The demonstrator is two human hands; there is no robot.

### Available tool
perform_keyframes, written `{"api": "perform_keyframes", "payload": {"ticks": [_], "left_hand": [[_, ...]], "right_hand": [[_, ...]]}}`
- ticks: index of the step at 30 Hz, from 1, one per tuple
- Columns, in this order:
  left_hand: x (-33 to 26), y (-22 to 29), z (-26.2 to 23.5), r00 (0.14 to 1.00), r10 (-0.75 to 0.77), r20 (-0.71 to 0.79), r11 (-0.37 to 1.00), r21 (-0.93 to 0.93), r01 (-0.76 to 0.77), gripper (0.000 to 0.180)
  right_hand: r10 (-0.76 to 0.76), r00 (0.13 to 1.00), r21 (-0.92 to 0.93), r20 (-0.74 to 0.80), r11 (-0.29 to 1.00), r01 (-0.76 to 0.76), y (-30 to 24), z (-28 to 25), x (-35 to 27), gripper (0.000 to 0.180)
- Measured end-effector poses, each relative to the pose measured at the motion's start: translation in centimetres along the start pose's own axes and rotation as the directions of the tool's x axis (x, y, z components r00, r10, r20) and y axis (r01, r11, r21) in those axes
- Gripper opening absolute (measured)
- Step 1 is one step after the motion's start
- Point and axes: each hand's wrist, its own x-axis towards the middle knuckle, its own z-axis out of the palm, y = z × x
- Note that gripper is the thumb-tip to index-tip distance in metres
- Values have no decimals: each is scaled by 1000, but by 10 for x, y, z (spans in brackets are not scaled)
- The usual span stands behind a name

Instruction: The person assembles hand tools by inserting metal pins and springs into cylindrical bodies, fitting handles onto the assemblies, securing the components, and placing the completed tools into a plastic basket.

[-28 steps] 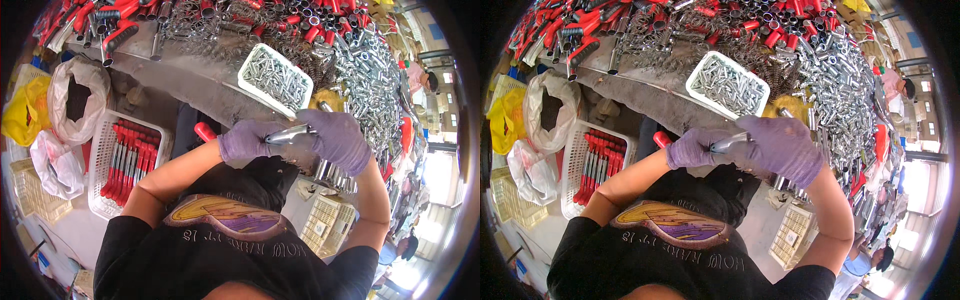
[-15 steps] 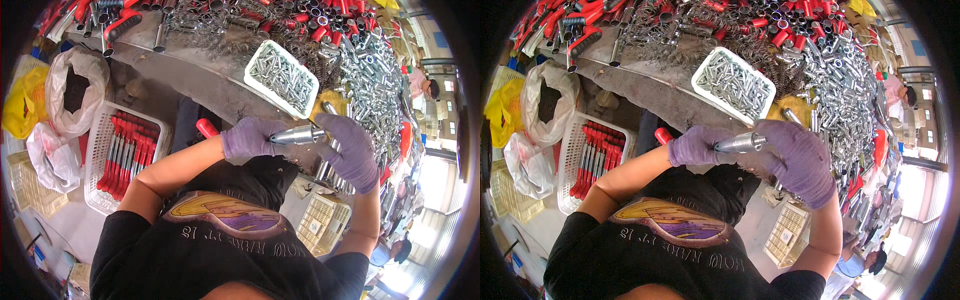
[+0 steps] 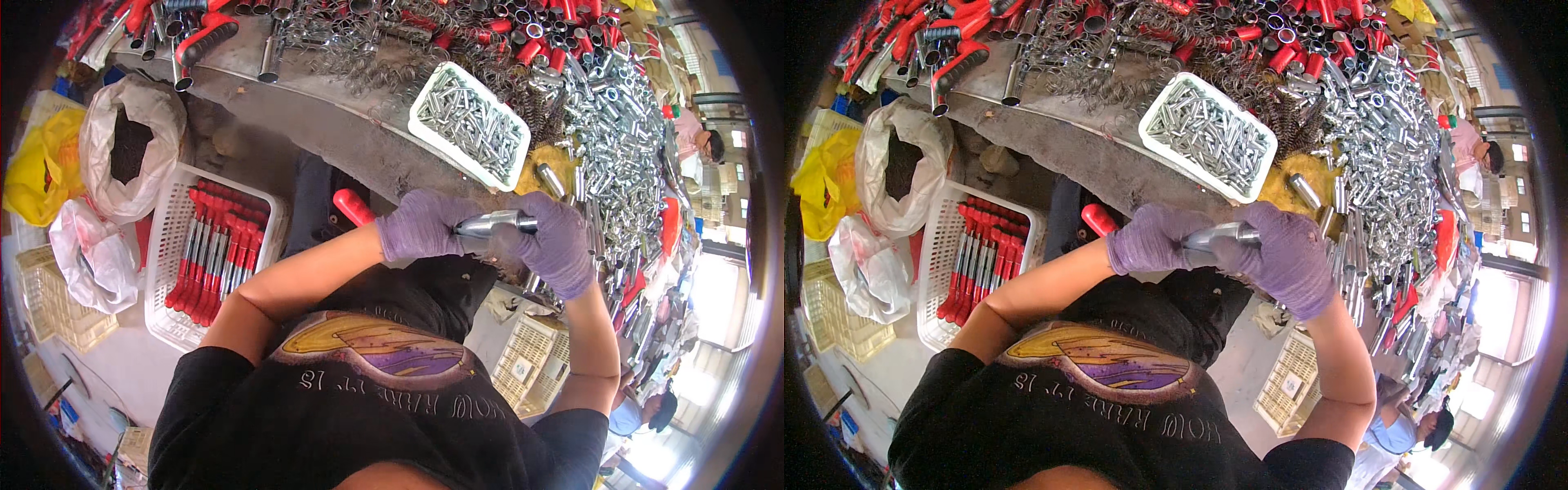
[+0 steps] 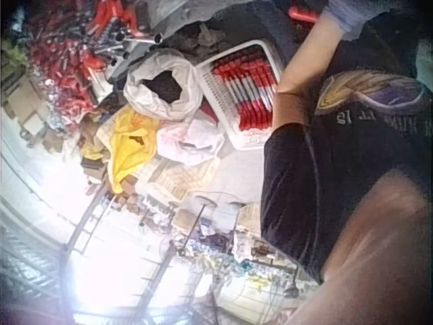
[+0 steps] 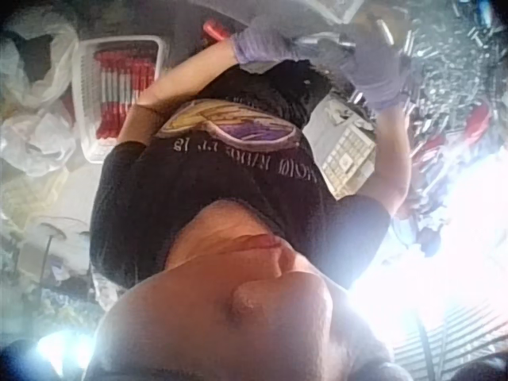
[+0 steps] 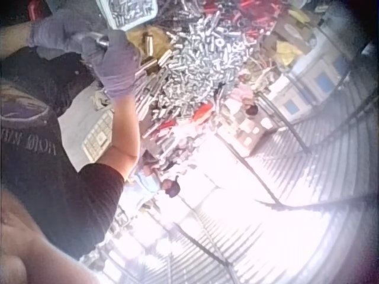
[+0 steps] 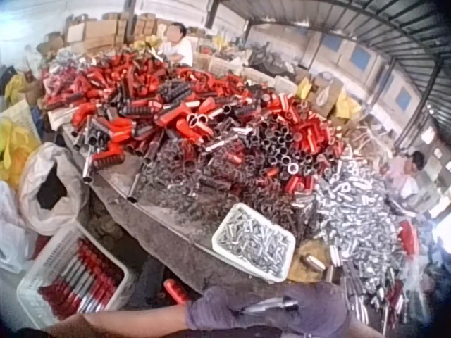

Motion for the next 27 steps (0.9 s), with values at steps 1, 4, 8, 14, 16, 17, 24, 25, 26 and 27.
{"api": "perform_keyframes", "payload": {"ticks": [1, 4, 8, 14, 16, 17, 24, 25, 26, 27], "left_hand": [[-1, -1, 3, 1000, -2, -1, 1000, 2, 2, 35], [-6, -3, 8, 987, 69, -148, 997, -29, -74, 40], [-23, 10, -1, 989, -86, -118, 939, -342, 41, 26], [-83, -2, 6, 893, -450, 28, -524, -817, -239, 17], [-96, -37, 27, 755, -620, 213, -528, -825, -201, 16], [-87, -40, 32, 599, -728, 334, -552, -803, -224, 23], [-128, -117, 151, 180, -723, 667, -643, -745, 175, 17], [-130, -117, 156, 156, -719, 677, -614, -724, 315, 18], [-131, -119, 158, 163, -719, 675, -612, -727, 312, 18], [-131, -123, 160, 177, -735, 654, -559, -733, 388, 15]], "right_hand": [[113, 994, -9, -17, 994, -113, -3, 4, 0, 42], [255, 965, 50, -54, 966, -253, -14, 12, 1, 44], [250, 968, 394, 8, 889, -233, -13, 22, -14, 51], [292, 886, 668, 360, 582, -464, 12, 114, -113, 74], [268, 897, 886, 352, 214, -411, 13, 148, -128, 77], [266, 884, 923, 384, -85, -375, 12, 158, -134, 76], [632, 760, 524, 150, 601, -604, -8, 231, -127, 51], [590, 792, 373, 156, 707, -600, -11, 239, -123, 51], [546, 820, 212, 171, 793, -571, -11, 245, -118, 51], [567, 806, 170, 170, 789, -590, -9, 248, -112, 50]]}}
